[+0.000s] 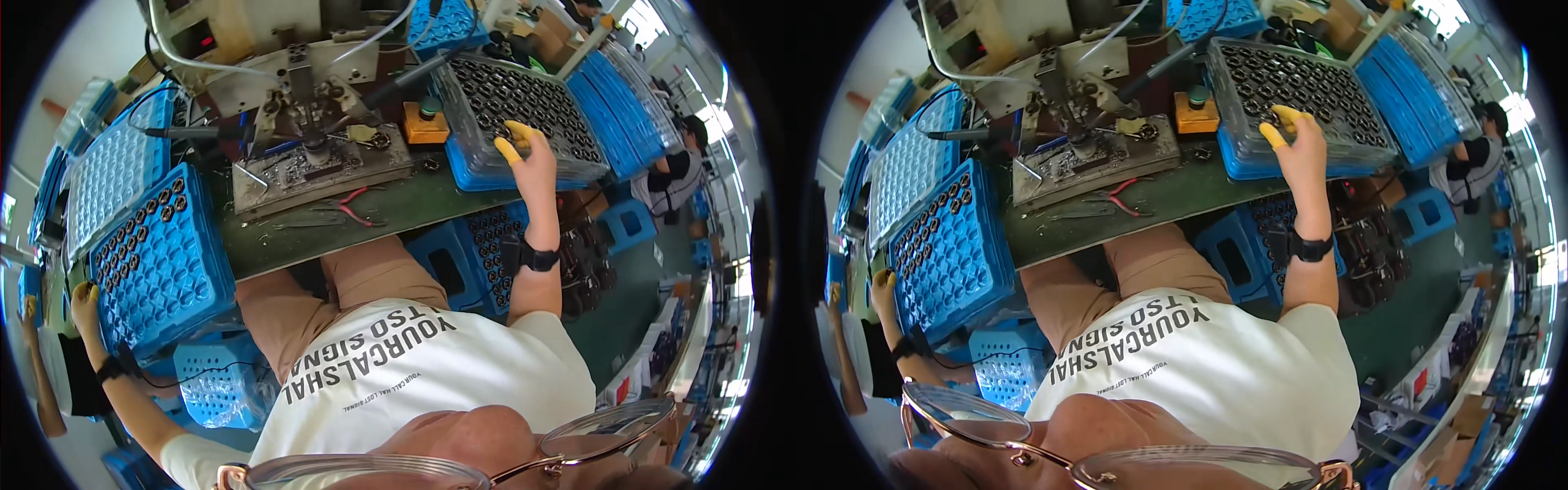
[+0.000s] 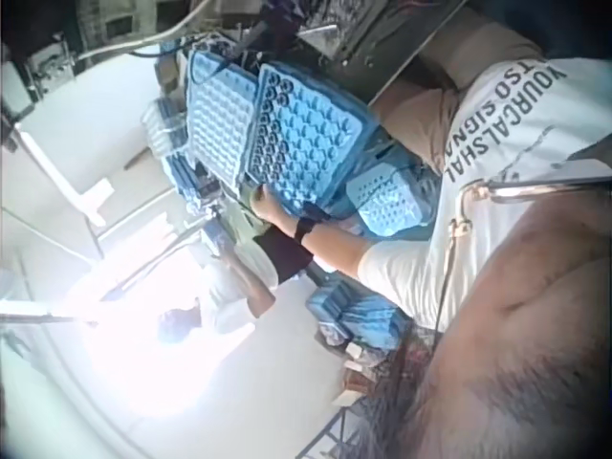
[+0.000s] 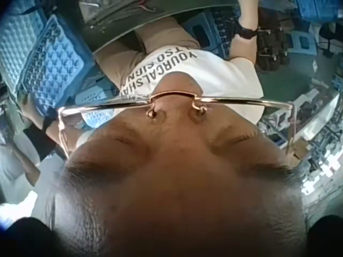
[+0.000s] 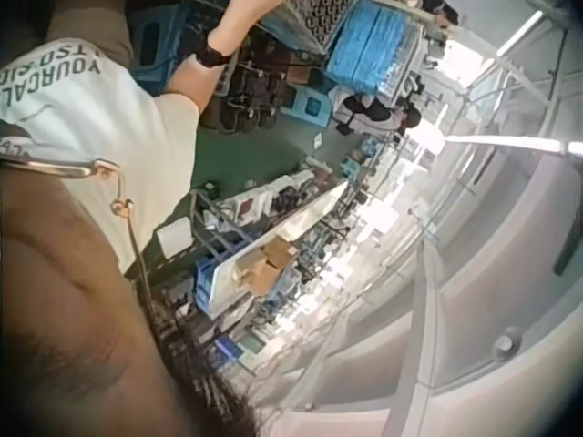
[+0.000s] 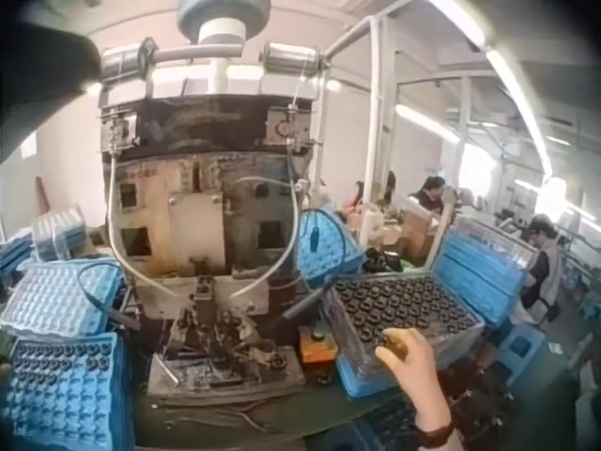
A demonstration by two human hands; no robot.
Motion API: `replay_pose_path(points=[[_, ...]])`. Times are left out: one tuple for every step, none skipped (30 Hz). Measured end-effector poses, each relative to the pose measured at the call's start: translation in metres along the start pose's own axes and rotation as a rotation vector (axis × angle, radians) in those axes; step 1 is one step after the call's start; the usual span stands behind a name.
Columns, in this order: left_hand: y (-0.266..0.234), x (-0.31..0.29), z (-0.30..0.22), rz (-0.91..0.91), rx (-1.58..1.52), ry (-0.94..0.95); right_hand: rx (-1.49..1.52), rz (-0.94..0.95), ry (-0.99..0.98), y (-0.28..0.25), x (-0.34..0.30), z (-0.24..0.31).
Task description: The person is assembling small electronic components using an assembly machine and hand tools.
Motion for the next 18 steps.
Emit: replay_pose_path(points=[[0.013,-0.006,-0.035,-0.048,0.028,0.033,-0.022,-0.01,0.019,-0.004,0.0,0.003],[0.012,-0.018,-0.061,-0.11,0.067,0.052,-0.088,0.037,0.022,-0.003,0.002,0.006],[0.009,-0.034,-0.06,-0.125,-0.018,0.147,-0.134,0.093,0.008,0.002,0.007,0.01],[0.023,-0.044,-0.091,0.03,-0.368,-0.04,-0.141,0.09,0.022,0.001,0.006,0.009],[0.026,-0.062,-0.119,0.016,-0.415,0.012,-0.119,0.079,0.014,0.002,0.007,0.01],[0.029,-0.076,-0.144,0.001,-0.463,0.071,-0.098,0.061,0.007,0.0,0.006,0.009],[0.032,-0.089,-0.164,0.0,-0.441,0.091,-0.21,0.048,-0.052,0.003,0.005,-0.002],[0.037,-0.101,-0.18,-0.001,-0.418,0.107,-0.202,0.053,-0.056,0.004,0.007,-0.004],[0.051,-0.104,-0.185,0.009,-0.506,0.134,-0.198,0.07,-0.003,0.004,0.007,-0.006],[0.06,-0.112,-0.206,0.013,-0.542,0.128,-0.189,0.089,0.051,0.007,0.007,-0.009],[0.067,-0.117,-0.213,0.008,-0.558,0.158,-0.079,0.062,0.043,0.005,0.006,0.007],[0.076,-0.119,-0.222,0.005,-0.583,0.193,-0.072,0.064,0.039,0.006,0.007,0.012],[0.084,-0.122,-0.249,0.039,-0.62,0.197,-0.083,0.056,-0.016,0.005,0.005,0.016],[0.091,-0.126,-0.276,0.071,-0.656,0.202,-0.092,0.047,-0.072,0.006,0.004,0.019],[0.098,-0.126,-0.293,0.09,-0.647,0.238,-0.163,0.087,-0.103,0.012,0.004,0.004],[0.104,-0.13,-0.311,0.085,-0.696,0.257,-0.161,0.087,-0.103,0.013,0.003,0.007],[0.11,-0.131,-0.319,0.108,-0.718,0.274,-0.102,0.061,-0.095,0.012,0.003,0.013],[0.116,-0.131,-0.327,0.131,-0.74,0.291,-0.044,0.035,-0.086,0.01,0.003,0.017]])
Point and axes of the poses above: each hand's wrist, its own x-axis towards the middle knuckle, its own y-axis out of the palm, z = x × y, the point moved 4 cm from there along x, towards the middle knuckle, and after that the axes turned 11 degrees about z, right-handed, at the moved point
